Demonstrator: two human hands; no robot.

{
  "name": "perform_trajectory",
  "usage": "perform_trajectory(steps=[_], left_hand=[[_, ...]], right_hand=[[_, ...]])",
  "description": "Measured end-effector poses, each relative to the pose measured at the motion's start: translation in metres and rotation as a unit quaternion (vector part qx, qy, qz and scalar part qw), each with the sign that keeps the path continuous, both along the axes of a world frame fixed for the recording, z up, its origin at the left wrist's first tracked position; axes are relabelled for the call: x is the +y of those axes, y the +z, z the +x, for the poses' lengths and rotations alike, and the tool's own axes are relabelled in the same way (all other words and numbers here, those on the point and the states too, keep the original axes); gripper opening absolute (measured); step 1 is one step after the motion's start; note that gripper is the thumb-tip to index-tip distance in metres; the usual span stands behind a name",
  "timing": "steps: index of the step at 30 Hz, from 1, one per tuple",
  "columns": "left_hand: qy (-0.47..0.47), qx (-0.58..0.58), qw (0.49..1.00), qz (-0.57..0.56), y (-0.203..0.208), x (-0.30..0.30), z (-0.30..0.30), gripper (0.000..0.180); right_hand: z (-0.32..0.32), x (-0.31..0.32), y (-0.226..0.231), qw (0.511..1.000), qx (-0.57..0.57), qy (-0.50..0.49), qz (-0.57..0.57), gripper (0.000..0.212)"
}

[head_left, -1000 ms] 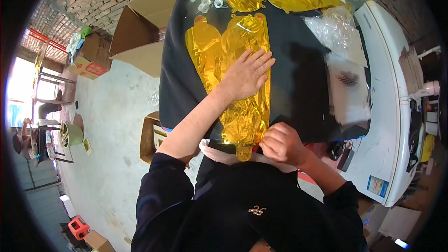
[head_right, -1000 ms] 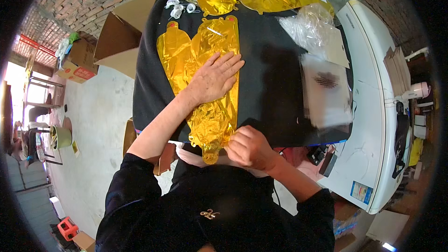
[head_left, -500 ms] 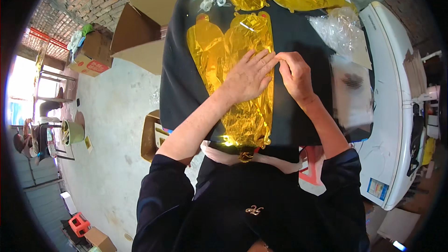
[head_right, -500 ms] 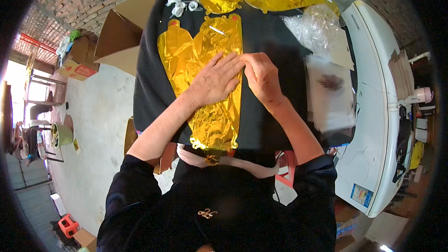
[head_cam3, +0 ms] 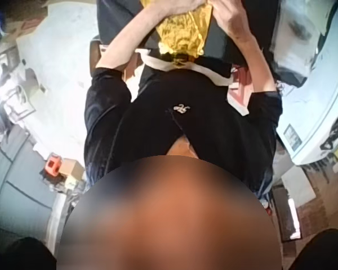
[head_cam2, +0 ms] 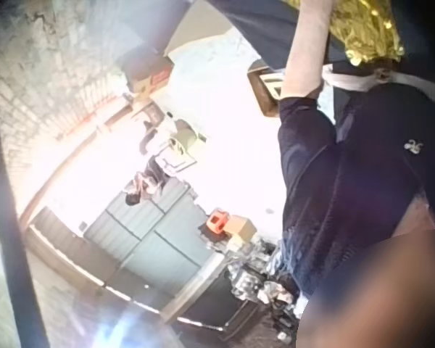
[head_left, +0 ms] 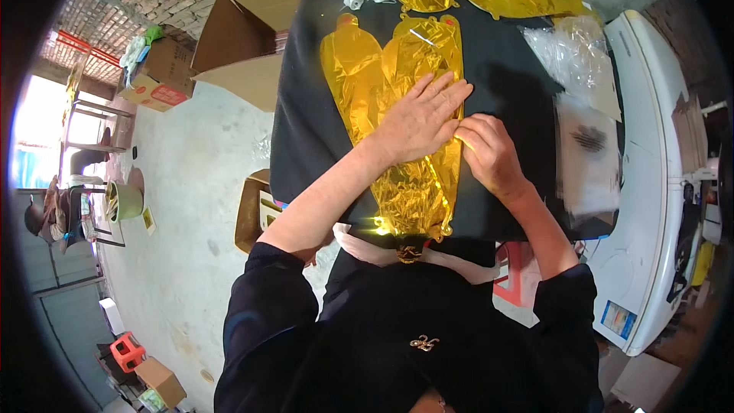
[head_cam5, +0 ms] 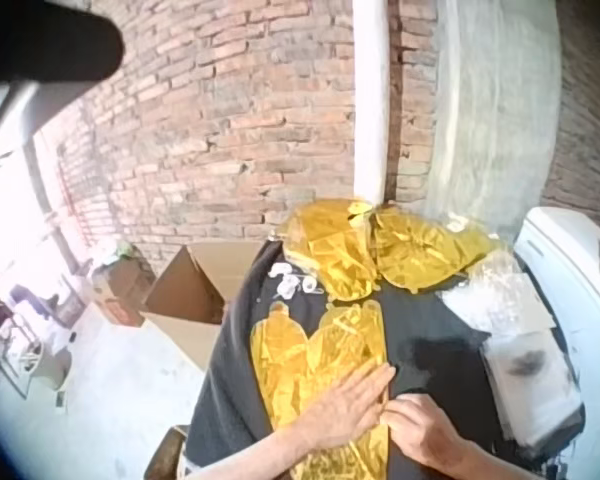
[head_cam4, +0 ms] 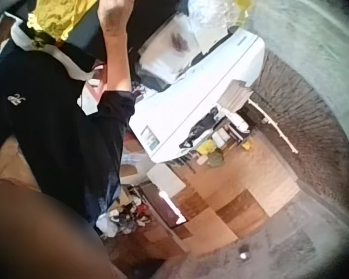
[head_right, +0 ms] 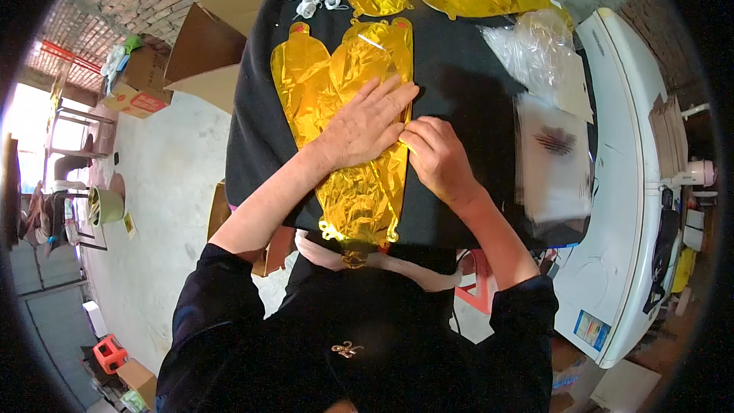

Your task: The person flattens and folds a foil balloon on a work table by hand.

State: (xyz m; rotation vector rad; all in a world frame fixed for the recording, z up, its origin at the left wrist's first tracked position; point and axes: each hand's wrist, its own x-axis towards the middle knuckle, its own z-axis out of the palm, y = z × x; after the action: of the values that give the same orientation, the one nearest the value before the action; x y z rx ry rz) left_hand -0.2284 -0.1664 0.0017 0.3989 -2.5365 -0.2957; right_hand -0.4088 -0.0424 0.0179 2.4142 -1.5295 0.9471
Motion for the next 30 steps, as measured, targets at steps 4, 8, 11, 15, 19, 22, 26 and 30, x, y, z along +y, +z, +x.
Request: perform_trajectory(steps=[4,8,11,15,19,22,26,30], left_hand=[[-0.004,0.001,0.999,0.032,0.001,-0.001,-0.001,0.062],[0.002,0.003,1.000,0.023,-0.001,-0.002,-0.001,0.062],[0.007,-0.007,1.000,0.024,-0.001,-0.001,-0.005,0.059],[0.010,-0.009,1.000,0.010,-0.005,0.000,-0.005,0.060],[0.014,-0.015,1.000,0.003,-0.005,0.001,-0.007,0.058],[0.021,-0.030,0.999,-0.012,-0.005,0.002,-0.006,0.057],[0.033,-0.038,0.999,-0.005,-0.007,0.004,-0.005,0.056],[0.031,-0.043,0.999,0.008,-0.008,0.005,-0.005,0.056]], right_hand=[[-0.002,0.001,0.000,1.000,0.016,0.007,0.012,0.028],[-0.007,-0.018,0.011,0.999,-0.033,-0.007,-0.005,0.022],[-0.020,-0.053,0.021,0.991,-0.114,-0.073,-0.019,0.016],[-0.019,-0.121,0.018,0.985,-0.142,-0.092,-0.023,0.016],[-0.016,-0.177,0.009,0.979,-0.075,-0.120,0.143,0.030],[-0.006,-0.201,0.016,0.948,-0.068,-0.135,0.281,0.043],[-0.004,-0.212,0.025,0.912,-0.144,-0.096,0.372,0.041],[-0.009,-0.211,0.033,0.866,-0.229,-0.067,0.440,0.036]])
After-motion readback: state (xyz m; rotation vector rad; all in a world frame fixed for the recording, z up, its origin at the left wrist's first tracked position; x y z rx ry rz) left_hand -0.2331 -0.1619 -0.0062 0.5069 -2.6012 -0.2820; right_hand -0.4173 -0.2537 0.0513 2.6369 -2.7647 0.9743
